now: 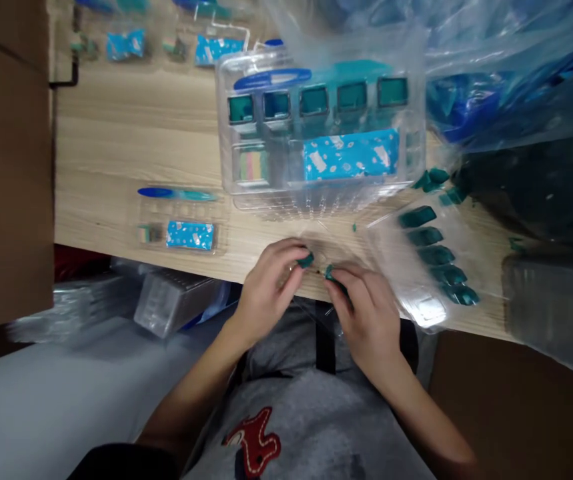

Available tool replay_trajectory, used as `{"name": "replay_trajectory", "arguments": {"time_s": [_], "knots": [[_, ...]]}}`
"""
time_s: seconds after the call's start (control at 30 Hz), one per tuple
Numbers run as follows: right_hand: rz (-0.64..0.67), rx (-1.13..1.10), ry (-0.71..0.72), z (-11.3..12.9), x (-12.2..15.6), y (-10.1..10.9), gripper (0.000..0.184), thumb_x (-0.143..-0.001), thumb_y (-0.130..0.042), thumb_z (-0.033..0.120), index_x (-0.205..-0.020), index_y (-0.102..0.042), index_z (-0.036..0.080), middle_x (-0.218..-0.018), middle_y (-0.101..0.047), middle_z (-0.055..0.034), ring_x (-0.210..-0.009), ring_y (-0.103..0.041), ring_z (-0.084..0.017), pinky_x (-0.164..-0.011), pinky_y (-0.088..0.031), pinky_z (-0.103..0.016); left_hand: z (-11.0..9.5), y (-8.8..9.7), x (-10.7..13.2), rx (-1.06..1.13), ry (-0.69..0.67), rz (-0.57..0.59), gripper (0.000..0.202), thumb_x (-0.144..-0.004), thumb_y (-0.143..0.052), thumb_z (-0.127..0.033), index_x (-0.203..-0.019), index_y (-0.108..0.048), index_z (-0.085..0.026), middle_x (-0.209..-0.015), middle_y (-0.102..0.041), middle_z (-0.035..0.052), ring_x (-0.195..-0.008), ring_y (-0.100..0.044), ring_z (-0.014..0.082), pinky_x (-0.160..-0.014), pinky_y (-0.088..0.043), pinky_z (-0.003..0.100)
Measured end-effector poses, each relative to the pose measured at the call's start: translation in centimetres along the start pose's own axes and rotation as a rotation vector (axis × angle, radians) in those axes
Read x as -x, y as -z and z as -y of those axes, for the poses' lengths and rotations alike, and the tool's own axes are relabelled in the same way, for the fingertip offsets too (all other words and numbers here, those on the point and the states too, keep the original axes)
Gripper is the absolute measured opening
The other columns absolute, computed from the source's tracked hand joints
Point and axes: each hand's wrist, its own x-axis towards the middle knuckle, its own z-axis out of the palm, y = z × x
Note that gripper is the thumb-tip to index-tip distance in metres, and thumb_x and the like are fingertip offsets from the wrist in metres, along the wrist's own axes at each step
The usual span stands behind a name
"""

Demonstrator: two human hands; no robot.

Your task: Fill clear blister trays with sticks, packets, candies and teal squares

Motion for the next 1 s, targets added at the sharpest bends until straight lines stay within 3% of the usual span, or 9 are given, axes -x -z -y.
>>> {"name": "replay_trajectory", "arguments": {"time_s": [0.13,0.23,0.4,0.6,0.7,0.8,1.0], "knots": [[0.029,0.088,0.000,-0.5,0.3,-0.5,0.009,-0.093,-0.052,0.019,-0.099,-0.058,0.016,-0.092,-0.066,-0.0091,-0.084,-0.060,-0.021,-0.074,-0.049,-0.034,0.2,-0.7,-0.3,-0.201,-0.237,0.082,0.022,-0.090,-0.052,-0.010,-0.110,-0.055,-0.018,-0.110,-0.068,0.0097,-0.106,-0.062,0.0182,-0.094,-0.049,0.038],[0.029,0.101,-0.009,-0.4,0.4,-0.5,0.008,-0.093,-0.052,0.020,-0.098,-0.058,0.018,-0.092,-0.066,-0.0085,-0.083,-0.060,-0.021,-0.072,-0.049,-0.034,0.3,-0.5,0.1,-0.298,-0.295,0.136,0.021,-0.090,-0.054,-0.014,-0.110,-0.057,-0.019,-0.113,-0.069,0.0081,-0.108,-0.063,0.0191,-0.100,-0.044,0.043],[0.035,0.083,-0.033,-0.1,0.3,0.5,0.010,-0.092,-0.054,0.020,-0.101,-0.058,0.018,-0.096,-0.065,-0.0097,-0.088,-0.061,-0.022,-0.075,-0.051,-0.035,0.6,0.0,0.7,-0.325,-0.293,0.159,0.022,-0.090,-0.056,-0.016,-0.110,-0.060,-0.022,-0.116,-0.070,0.0044,-0.111,-0.061,0.0204,-0.104,-0.038,0.045],[-0.297,0.319,-0.136,-3.3,-2.4,4.1,0.020,-0.090,-0.057,0.019,-0.109,-0.062,0.022,-0.100,-0.066,-0.0094,-0.094,-0.062,-0.023,-0.081,-0.049,-0.040,0.4,-0.4,0.2,-0.258,-0.275,0.115,0.019,-0.086,-0.060,-0.014,-0.102,-0.063,-0.024,-0.107,-0.073,0.0025,-0.102,-0.063,0.0205,-0.101,-0.040,0.047],[-0.216,0.369,-0.201,-5.5,-4.2,4.4,0.024,-0.090,-0.055,0.028,-0.110,-0.062,0.017,-0.101,-0.066,-0.0133,-0.095,-0.059,-0.028,-0.081,-0.048,-0.046,-0.1,-0.3,0.1,-0.270,-0.269,0.123,0.020,-0.084,-0.062,-0.016,-0.103,-0.062,-0.024,-0.106,-0.073,0.0038,-0.101,-0.063,0.0216,-0.099,-0.042,0.047],[-0.091,0.351,-0.255,-6.6,-5.1,4.0,0.024,-0.090,-0.051,0.027,-0.103,-0.064,0.011,-0.098,-0.066,-0.0159,-0.091,-0.059,-0.029,-0.082,-0.047,-0.046,-0.4,-0.3,0.1,-0.285,-0.270,0.131,0.021,-0.085,-0.062,-0.016,-0.105,-0.061,-0.021,-0.105,-0.072,0.0057,-0.101,-0.062,0.0217,-0.098,-0.043,0.046],[-0.161,0.289,-0.336,-6.0,-4.5,3.7,0.023,-0.091,-0.048,0.028,-0.104,-0.062,0.015,-0.097,-0.069,-0.0130,-0.086,-0.063,-0.025,-0.074,-0.049,-0.039,-0.5,-0.4,0.2,-0.258,-0.238,0.119,0.020,-0.087,-0.058,-0.016,-0.106,-0.060,-0.021,-0.105,-0.070,0.0070,-0.101,-0.062,0.0220,-0.096,-0.045,0.046]]}}
